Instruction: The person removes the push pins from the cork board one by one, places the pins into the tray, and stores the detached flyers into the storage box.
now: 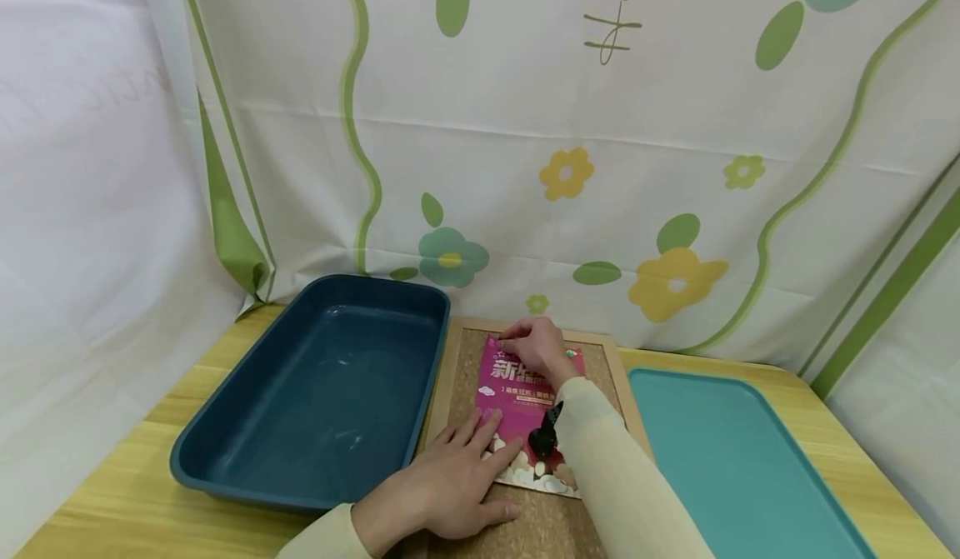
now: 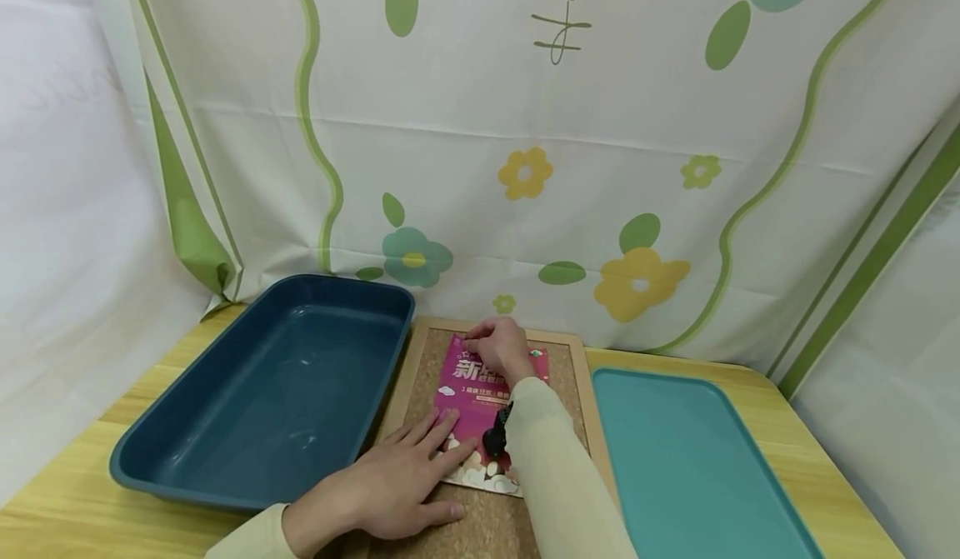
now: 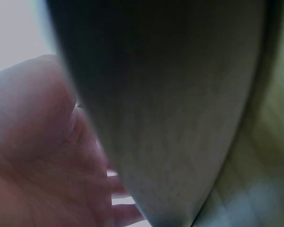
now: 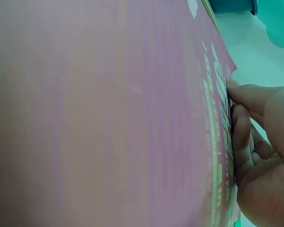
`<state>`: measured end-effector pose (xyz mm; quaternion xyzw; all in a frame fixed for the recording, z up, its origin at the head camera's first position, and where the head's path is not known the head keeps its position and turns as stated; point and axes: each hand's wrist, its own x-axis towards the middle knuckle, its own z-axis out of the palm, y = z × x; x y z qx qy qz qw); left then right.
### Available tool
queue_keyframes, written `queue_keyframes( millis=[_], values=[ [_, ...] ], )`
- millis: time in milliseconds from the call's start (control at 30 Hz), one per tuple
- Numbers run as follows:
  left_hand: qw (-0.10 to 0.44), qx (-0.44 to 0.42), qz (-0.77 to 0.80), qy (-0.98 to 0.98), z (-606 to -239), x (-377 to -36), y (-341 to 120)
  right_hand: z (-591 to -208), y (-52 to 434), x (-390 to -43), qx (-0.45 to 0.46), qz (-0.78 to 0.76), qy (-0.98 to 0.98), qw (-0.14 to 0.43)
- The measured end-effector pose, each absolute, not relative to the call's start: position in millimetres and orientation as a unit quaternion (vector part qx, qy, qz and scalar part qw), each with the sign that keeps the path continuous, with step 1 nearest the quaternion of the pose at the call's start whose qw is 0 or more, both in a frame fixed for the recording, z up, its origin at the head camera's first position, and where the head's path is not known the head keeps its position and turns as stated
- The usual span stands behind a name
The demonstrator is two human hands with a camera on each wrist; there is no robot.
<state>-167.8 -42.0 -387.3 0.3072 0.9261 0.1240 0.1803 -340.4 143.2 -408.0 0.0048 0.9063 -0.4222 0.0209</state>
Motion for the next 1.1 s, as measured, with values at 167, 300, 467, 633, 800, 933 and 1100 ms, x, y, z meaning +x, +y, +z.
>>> queue_keyframes(
  millis=[167,300,467,633,800,933,1100],
  values=[
    [0.185,0.305,0.125,0.926,-386.5,-168.0,-41.3,-408.2,143.8,-340.3,0.007,-0.419,0.908,0.020],
    [0.185,0.305,0.123,0.926,-386.3,-167.9,-40.8,-410.1,144.1,-340.3,0.010,-0.422,0.906,0.020],
    [0.177,0.308,0.117,0.928,-385.8,-167.3,-40.0,-411.1,144.4,-341.0,0.013,-0.426,0.904,0.018],
    [0.172,0.309,0.115,0.928,-386.4,-167.0,-39.1,-410.7,145.8,-341.2,0.012,-0.427,0.904,0.015],
    [0.174,0.309,0.114,0.928,-386.5,-167.6,-38.6,-409.3,145.7,-339.5,0.016,-0.430,0.902,0.013],
    [0.180,0.307,0.116,0.927,-386.2,-167.9,-39.8,-409.7,144.0,-338.1,0.020,-0.433,0.901,0.018],
    [0.183,0.306,0.117,0.927,-386.9,-168.7,-41.2,-409.5,141.9,-338.1,0.021,-0.435,0.900,0.017]
  ],
)
